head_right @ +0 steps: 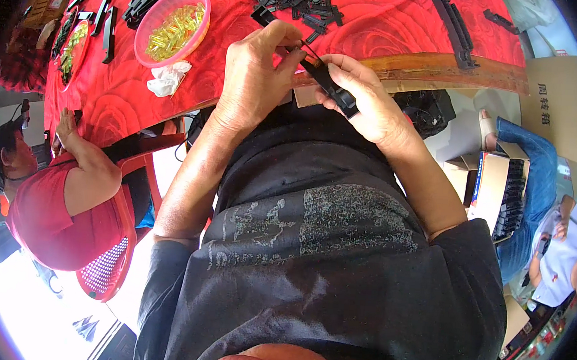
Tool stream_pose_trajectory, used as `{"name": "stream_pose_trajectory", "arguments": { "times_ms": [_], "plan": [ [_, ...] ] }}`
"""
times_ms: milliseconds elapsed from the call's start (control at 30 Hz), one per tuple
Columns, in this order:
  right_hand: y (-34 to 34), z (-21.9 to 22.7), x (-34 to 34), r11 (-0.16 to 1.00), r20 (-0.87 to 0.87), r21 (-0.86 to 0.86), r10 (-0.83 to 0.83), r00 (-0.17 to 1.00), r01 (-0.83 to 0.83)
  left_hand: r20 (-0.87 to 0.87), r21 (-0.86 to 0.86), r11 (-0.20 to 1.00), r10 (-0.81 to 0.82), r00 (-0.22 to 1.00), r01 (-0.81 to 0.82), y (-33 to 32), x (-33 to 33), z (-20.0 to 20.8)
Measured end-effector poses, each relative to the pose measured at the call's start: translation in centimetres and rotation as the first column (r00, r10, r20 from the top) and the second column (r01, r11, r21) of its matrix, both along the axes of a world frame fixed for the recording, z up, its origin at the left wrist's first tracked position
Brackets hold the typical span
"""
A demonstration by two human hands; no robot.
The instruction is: The person assembles spirit levels by inserting vials into plastic housings and pressing components together by hand.
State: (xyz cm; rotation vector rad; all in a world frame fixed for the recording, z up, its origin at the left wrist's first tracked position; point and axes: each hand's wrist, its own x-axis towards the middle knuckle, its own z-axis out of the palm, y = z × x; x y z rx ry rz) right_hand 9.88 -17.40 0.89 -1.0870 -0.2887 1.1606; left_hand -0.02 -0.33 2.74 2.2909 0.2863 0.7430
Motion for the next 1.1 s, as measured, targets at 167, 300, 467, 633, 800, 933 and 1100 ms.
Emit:
{"name": "stream_pose_trajectory", "arguments": {
  "times_ms": [167,300,467,633,800,933,1100],
  "plan": [
    [0.2,-0.5,-0.1,0.998,0.008,0.069,-0.008,1.000,0.008,0.122,-0.058,0.998,-0.003,0.993,0.010,-0.4,-0.2,0.1],
    [0.5,0.1,-0.2,0.996,0.009,0.067,-0.053,0.999,0.053,0.065,0.050,0.994,0.096,0.993,-0.100,-0.5,-0.6,0.8],
    [0.4,-0.2,-0.2,0.995,0.039,0.065,-0.081,0.996,0.079,0.049,0.269,0.948,0.163,0.985,-0.170,-0.9,-1.0,1.1],
    [0.5,-0.7,-0.5,0.990,0.000,0.116,-0.081,0.997,0.080,0.000,0.311,0.936,0.172,0.985,-0.164,-1.9,-0.9,1.2],
    [0.6,-1.0,-0.7,0.986,-0.032,0.142,-0.083,0.996,0.086,-0.035,0.330,0.932,0.170,0.985,-0.149,-2.2,-0.7,0.9],
    [0.5,-0.7,-0.8,0.983,-0.037,0.172,-0.061,0.997,0.066,-0.013,0.296,0.948,0.127,0.992,-0.118,-2.0,-0.8,1.0],
    [0.9,0.2,-1.3,0.984,0.000,0.172,-0.050,0.999,0.050,0.030,0.267,0.960,0.082,0.996,-0.087,-1.8,-0.8,0.7]
  ]
}}
